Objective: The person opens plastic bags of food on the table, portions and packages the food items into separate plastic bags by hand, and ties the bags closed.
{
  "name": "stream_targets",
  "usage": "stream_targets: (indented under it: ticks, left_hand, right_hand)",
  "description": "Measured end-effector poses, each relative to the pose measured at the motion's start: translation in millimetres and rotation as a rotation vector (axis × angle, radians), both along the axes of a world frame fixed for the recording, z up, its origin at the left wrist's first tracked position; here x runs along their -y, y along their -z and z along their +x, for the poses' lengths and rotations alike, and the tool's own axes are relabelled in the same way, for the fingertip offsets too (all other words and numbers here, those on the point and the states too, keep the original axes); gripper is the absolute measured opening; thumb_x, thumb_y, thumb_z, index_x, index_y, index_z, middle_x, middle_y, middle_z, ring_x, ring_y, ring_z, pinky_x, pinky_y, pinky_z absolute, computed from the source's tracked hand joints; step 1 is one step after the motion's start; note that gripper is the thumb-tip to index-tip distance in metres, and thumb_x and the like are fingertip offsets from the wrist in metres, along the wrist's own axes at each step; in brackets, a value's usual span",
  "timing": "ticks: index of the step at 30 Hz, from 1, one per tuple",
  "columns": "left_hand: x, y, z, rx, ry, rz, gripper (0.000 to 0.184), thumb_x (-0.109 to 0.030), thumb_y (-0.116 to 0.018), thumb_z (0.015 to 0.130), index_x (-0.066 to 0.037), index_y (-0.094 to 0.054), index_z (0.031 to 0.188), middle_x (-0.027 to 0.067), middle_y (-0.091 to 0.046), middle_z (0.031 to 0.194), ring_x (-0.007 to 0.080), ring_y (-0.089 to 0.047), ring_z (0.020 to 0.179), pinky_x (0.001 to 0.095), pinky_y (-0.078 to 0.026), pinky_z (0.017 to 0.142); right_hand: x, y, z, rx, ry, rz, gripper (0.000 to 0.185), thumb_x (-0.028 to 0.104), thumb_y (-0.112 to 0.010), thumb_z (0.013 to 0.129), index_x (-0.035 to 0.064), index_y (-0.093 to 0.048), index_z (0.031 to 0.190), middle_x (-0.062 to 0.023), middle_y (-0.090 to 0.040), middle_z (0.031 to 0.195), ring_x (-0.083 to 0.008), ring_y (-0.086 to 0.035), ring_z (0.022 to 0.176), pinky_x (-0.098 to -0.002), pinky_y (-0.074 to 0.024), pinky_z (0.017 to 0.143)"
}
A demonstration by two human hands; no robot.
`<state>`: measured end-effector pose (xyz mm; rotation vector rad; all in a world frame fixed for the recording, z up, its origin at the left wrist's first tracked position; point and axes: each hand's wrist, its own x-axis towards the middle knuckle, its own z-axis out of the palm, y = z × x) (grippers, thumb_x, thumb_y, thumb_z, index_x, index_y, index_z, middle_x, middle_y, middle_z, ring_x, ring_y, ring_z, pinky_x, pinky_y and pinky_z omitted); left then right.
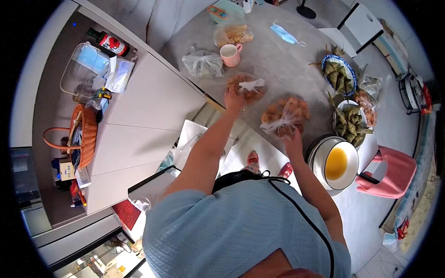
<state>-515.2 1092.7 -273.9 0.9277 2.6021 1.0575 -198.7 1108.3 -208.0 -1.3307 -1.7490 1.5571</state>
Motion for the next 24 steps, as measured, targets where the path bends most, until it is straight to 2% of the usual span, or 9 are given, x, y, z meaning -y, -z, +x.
stream_targets:
  ticks: [4,6,10,12,14,16,17,20,24]
  left_hand:
    - [-5.1,-0.4,-24.1,0.165,-0.007,-0.029,0.047,-0.021,-0.068,0.077,-0.002,-0.053,0.116,0.0136,-0.063,0.096,0.0271,-0.060,0.082,0.0365,-0.049,0.070]
    - [-2.6,7.9,-38.7,0.712,0.063,0.350,0.034,-0.012,-0.064,0.077,0.000,-0.058,0.108,0.0075,-0.064,0.082,0.0189,-0.059,0.069,0.0320,-0.047,0.060]
    - [-1.0,-0.4,-50.1,0.731,0.184,0.359,0.034,-0.005,-0.061,0.076,0.000,-0.057,0.110,0.0058,-0.063,0.085,0.0140,-0.058,0.072,0.0276,-0.047,0.059]
    - [-2.2,-11.2,-45.1,0.564,0.105,0.404,0.041,-0.008,-0.065,0.073,0.000,-0.056,0.112,0.0091,-0.064,0.089,0.0202,-0.060,0.087,0.0327,-0.049,0.072]
    - [-8.5,66.8,-65.1,0.638,0.183,0.594,0.046,-0.010,-0.068,0.071,-0.001,-0.056,0.114,0.0102,-0.065,0.092,0.0244,-0.056,0.098,0.0360,-0.046,0.081]
    - [-11.2,73.3,-61.9,0.700,0.262,0.785,0.051,-0.013,-0.071,0.068,-0.003,-0.055,0.116,0.0113,-0.065,0.095,0.0285,-0.053,0.109,0.0394,-0.043,0.090]
    - [-5.7,34.5,-37.7,0.389,0.229,0.594,0.050,-0.014,-0.071,0.068,-0.006,-0.056,0.115,0.0110,-0.064,0.101,0.0309,-0.047,0.115,0.0411,-0.038,0.094]
    - [1.5,-55.5,-2.6,-0.069,0.250,0.281,0.044,-0.014,-0.069,0.068,-0.010,-0.060,0.111,0.0101,-0.059,0.112,0.0333,-0.045,0.117,0.0425,-0.036,0.096]
    - [-7.7,-33.5,-12.3,-0.167,0.440,0.144,0.032,-0.008,-0.064,0.068,-0.012,-0.061,0.099,0.0108,-0.055,0.113,0.0334,-0.051,0.104,0.0438,-0.041,0.086]
  right_hand:
    - [1.1,-9.4,3.5,0.024,-0.012,-0.044,0.066,0.008,-0.058,0.078,0.0008,-0.030,0.137,-0.0213,-0.042,0.133,-0.0339,-0.045,0.121,-0.0400,-0.0347,0.101]
    - [-1.6,-6.9,5.3,0.012,-0.018,-0.047,0.066,0.008,-0.058,0.078,0.0008,-0.030,0.137,-0.0217,-0.042,0.133,-0.0350,-0.044,0.121,-0.0403,-0.0346,0.102]
    - [-11.5,-15.5,4.6,0.102,-0.096,0.067,0.064,0.010,-0.057,0.077,0.0001,-0.033,0.136,-0.0229,-0.042,0.131,-0.0369,-0.043,0.121,-0.0408,-0.0335,0.103]
    - [-16.2,-16.4,0.3,0.145,-0.123,0.072,0.063,0.010,-0.057,0.077,-0.0003,-0.033,0.135,-0.0234,-0.043,0.131,-0.0371,-0.042,0.121,-0.0409,-0.0331,0.103]
    - [-24.1,-0.7,-1.0,0.174,-0.160,0.114,0.063,0.012,-0.056,0.078,-0.0008,-0.035,0.135,-0.0237,-0.041,0.133,-0.0373,-0.040,0.123,-0.0423,-0.0315,0.104]
    - [-28.3,-0.5,-4.4,0.172,-0.198,0.149,0.062,0.011,-0.056,0.078,-0.0008,-0.035,0.135,-0.0240,-0.040,0.134,-0.0378,-0.039,0.124,-0.0428,-0.0307,0.105]
    - [-28.2,-1.1,-7.5,0.174,-0.235,0.180,0.061,0.011,-0.056,0.078,-0.0007,-0.036,0.134,-0.0243,-0.039,0.134,-0.0383,-0.038,0.125,-0.0433,-0.0299,0.105]
    - [-22.5,-35.3,-19.9,0.327,-0.279,0.226,0.060,0.012,-0.056,0.079,-0.0006,-0.037,0.134,-0.0246,-0.039,0.134,-0.0388,-0.037,0.125,-0.0430,-0.0290,0.106]
    - [-22.2,-32.2,-18.9,0.340,-0.290,0.216,0.059,0.014,-0.057,0.080,0.0002,-0.037,0.135,-0.0250,-0.038,0.135,-0.0391,-0.035,0.127,-0.0432,-0.0275,0.107]
